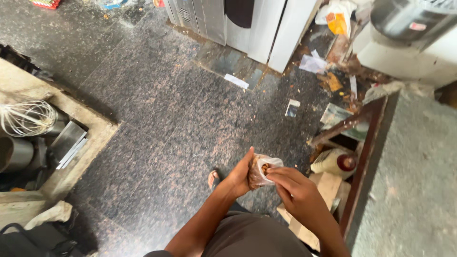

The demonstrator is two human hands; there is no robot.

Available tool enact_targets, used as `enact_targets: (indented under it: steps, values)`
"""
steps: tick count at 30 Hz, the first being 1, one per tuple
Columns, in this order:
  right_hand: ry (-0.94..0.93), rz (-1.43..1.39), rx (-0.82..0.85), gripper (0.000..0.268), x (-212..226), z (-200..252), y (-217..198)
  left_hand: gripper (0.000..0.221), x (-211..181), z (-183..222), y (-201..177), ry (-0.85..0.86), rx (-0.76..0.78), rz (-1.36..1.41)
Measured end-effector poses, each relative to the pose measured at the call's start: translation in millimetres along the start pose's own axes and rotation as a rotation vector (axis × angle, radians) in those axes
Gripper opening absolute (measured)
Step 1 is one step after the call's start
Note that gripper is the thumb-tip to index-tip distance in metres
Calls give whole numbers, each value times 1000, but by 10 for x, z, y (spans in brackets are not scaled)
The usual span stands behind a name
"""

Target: The person takes a small plastic bag containing almonds, opens it, and pours some into a pitcher, then fills the pitcher with water from a tap.

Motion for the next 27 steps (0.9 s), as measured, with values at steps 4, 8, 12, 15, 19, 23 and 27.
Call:
enact_targets:
  steps: [4,8,12,15,19,23,27]
  values:
    - [-38,164,-21,21,-245,-670,385,64,-584,-76,77,37,35,-93]
    - [11,290,109,21,-344,-1417,854,62,-1260,-119,-249,24,-10,-165]
    - [81,377,233,35,-267,-2114,1229,65,-1859,-129,-580,93,5,-157]
    - [100,339,279,31,-272,-2685,1455,63,-2291,-131,-776,113,-40,-94]
    - [-44,203,230,31,-341,-3391,1667,59,-2906,-290,-1001,195,-136,147]
    - [-169,67,310,26,-462,-4279,1938,58,-3656,-513,-1193,285,-191,251]
    - [-329,-16,349,29,-608,-5249,2254,59,-4493,-680,-1332,412,-214,362]
Point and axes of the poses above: each hand's wrist, its own z-axis away from the middle knuckle, its own y-axis out of the palm, x = y × z, the point moved 1 cm from there along -z, towards the middle knuckle, and after that the axes turned 3 degrees about -x, right-handed, at the moved point
